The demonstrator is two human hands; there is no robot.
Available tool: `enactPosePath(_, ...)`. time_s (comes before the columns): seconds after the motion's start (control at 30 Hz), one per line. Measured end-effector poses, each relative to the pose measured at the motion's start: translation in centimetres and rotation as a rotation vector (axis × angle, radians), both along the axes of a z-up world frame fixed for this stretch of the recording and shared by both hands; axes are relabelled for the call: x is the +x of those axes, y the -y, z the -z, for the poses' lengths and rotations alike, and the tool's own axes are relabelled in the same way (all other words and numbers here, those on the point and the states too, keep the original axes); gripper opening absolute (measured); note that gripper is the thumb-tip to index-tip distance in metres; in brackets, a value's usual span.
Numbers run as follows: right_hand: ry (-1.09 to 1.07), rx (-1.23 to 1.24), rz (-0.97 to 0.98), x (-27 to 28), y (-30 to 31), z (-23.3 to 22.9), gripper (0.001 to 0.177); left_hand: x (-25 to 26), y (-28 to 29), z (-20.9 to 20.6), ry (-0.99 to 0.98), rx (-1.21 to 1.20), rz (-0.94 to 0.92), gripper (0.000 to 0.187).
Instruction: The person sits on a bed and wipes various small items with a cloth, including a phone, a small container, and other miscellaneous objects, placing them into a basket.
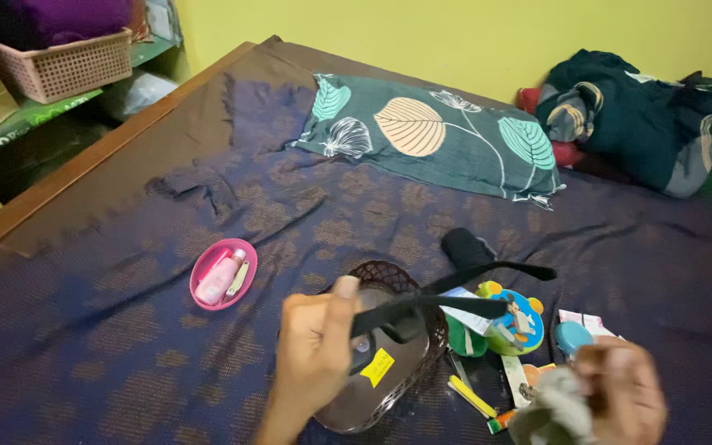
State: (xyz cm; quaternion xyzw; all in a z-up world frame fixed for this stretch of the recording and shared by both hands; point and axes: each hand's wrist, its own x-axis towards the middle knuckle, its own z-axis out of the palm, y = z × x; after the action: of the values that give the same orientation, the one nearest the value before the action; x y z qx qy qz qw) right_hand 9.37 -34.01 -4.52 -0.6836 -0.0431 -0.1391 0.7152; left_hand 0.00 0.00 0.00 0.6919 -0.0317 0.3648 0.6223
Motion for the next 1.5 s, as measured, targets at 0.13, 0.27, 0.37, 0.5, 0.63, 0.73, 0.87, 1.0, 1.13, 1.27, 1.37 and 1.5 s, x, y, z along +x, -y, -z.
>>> enactPosePath(0.13,-0.156,-0.221,-0.327,1.1,-3.5,3.6,0.027,1.1,-0.4,0.5,-0.07,-0.247,0.173,0.065)
enactPosePath(0.27,0.073,-0.119,-0.317,0.4,-8.3,3.2,0.047,3.3,-0.1,1.4,-0.042,-0.416,0.215,0.066)
enactPosePath(0.37,0.152,-0.166,-0.265,0.2,-10.8,1.8,0.075,5.5,0.3,2.3,-0.046,-0.619,0.273,0.066)
enactPosePath(0.5,0.115,-0.06,-0.302,0.2,-12.4,1.0,0.083,7.6,1.3,2.9,-0.115,-0.747,0.324,0.066)
enactPosePath(0.63,0.16,-0.166,-0.285,0.7,-11.9,1.8,0.078,8.3,1.1,3.1,-0.209,-0.76,0.325,0.063)
enactPosePath(0.73,0.256,-0.04,-0.419,1.2,-11.4,2.3,0.086,8.8,0.8,3.1,-0.264,-0.71,0.282,0.06)
enactPosePath(0.87,0.338,-0.292,-0.209,1.8,-11.2,2.4,0.076,9.5,0.6,3.2,-0.314,-0.721,0.263,0.045)
enactPosePath(1.0,0.467,-0.454,-0.164,2.3,-11.0,2.5,0.069,10.1,0.5,3.3,-0.29,-0.779,0.324,0.021)
enactPosePath(1.13,0.563,-0.533,-0.239,3.3,-10.9,2.4,0.064,10.9,0.4,3.0,-0.346,-0.767,0.309,0.012)
enactPosePath(1.27,0.471,-0.514,-0.28,3.6,-11.1,3.0,0.062,11.5,0.0,3.8,-0.378,-0.712,0.33,0.01)
enactPosePath(1.37,0.29,-0.461,-0.319,3.6,-11.1,2.8,0.07,11.8,-0.4,4.8,-0.468,-0.693,0.413,0.015)
enactPosePath(1.5,0.187,-0.366,-0.37,3.6,-11.3,1.8,0.094,11.8,-1.0,5.3,-0.49,-0.587,0.533,0.031)
